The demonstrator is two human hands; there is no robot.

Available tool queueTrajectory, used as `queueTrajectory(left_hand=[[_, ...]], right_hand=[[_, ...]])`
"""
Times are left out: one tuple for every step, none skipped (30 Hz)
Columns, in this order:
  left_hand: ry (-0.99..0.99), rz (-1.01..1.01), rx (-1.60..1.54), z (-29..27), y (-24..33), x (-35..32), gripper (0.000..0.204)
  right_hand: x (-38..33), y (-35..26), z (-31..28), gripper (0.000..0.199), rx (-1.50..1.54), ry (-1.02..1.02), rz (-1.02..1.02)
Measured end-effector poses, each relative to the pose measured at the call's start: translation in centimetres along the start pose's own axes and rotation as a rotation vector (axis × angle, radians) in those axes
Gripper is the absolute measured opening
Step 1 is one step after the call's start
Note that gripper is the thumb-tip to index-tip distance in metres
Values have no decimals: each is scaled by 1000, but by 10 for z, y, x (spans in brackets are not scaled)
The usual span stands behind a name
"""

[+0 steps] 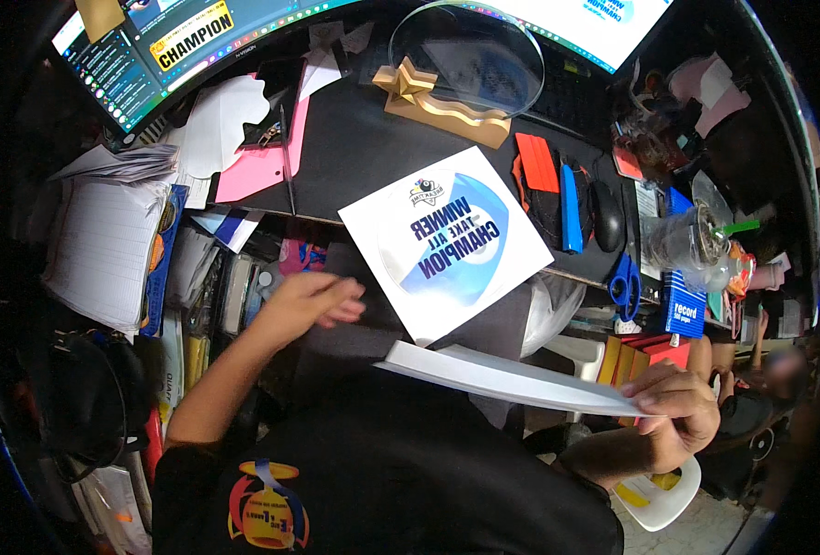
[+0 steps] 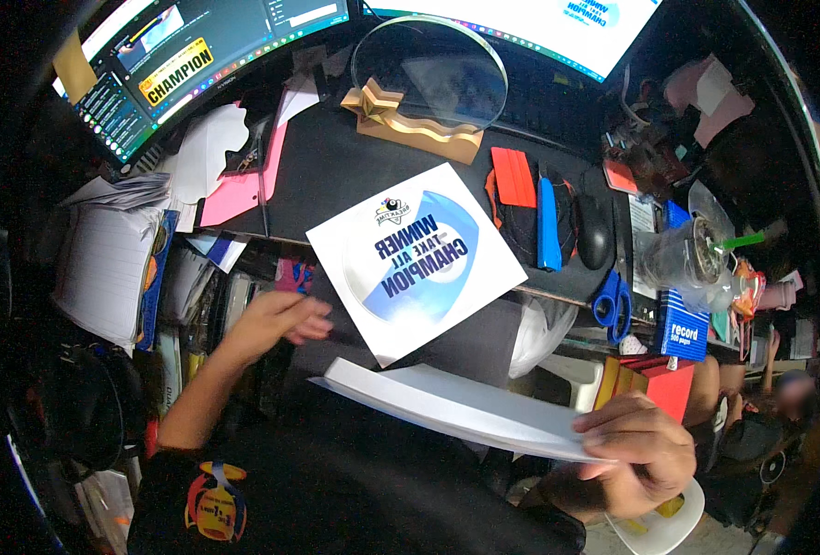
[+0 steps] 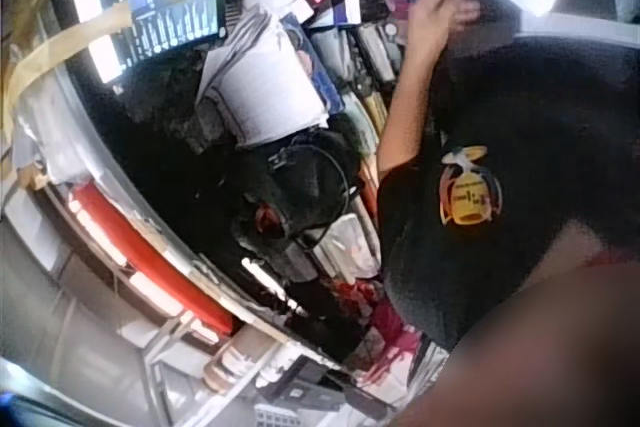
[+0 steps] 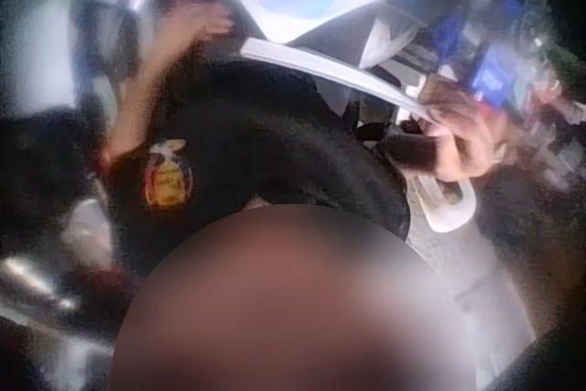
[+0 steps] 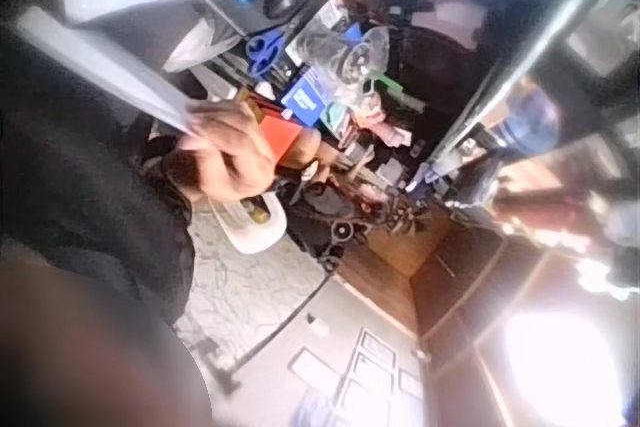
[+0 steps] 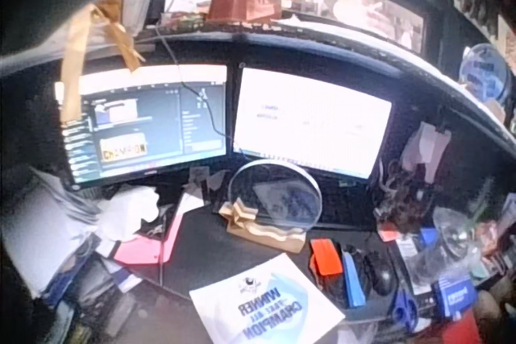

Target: The person uses a utility knife to trim a transparent circular award and then uses scissors to cut a printed paper backing. They place the award on a wooden base and handle the paper backing, preparing to assemble the award components.

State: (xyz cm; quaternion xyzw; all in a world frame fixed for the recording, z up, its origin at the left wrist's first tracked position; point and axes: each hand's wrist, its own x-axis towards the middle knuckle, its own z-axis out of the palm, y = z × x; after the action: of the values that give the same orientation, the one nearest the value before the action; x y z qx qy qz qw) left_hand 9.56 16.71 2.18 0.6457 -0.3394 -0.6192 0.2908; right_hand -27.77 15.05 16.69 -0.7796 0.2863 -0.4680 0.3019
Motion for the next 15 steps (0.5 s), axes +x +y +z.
queueTrajectory(left_hand=[[-38,70,-92,12,-6,15,31],[-54,96,-154,22,-9,28,35],[-60,62,-206,25,-10,36,38],[-78,137,-125,23,-10,40,37],[-83,151,-36,18,-7,40,37],[-87,165,53,10,-2,40,36],[-90,156,120,-2,5,38,37],[-133,111,177,-18,15,38,37],[-124,86,214,-30,25,38,37],[-139,106,227,-40,35,39,38],[-138,84,321,-47,47,45,39],[-129,43,416,-50,58,49,40],[-104,57,511,-51,66,50,44],[17,112,593,-48,72,49,44],[158,138,688,-43,76,47,45]], right_hand=[[-1,4,-10,22,-56,24,-58],[-2,8,-20,24,-107,33,-103],[-4,11,-28,25,-114,62,-123],[-5,15,-37,27,-107,91,-132],[-2,20,-47,29,-175,75,-180],[-6,28,-48,28,-114,215,-156],[-3,36,-53,26,-85,288,-132],[3,45,-58,24,-15,332,-103],[7,58,-55,19,92,435,-56],[11,77,-45,16,10,666,43],[17,95,-34,14,204,699,225],[26,116,-19,9,263,664,308],[31,134,3,6,335,618,420],[38,149,22,8,444,491,407],[40,158,44,9,512,516,521]])
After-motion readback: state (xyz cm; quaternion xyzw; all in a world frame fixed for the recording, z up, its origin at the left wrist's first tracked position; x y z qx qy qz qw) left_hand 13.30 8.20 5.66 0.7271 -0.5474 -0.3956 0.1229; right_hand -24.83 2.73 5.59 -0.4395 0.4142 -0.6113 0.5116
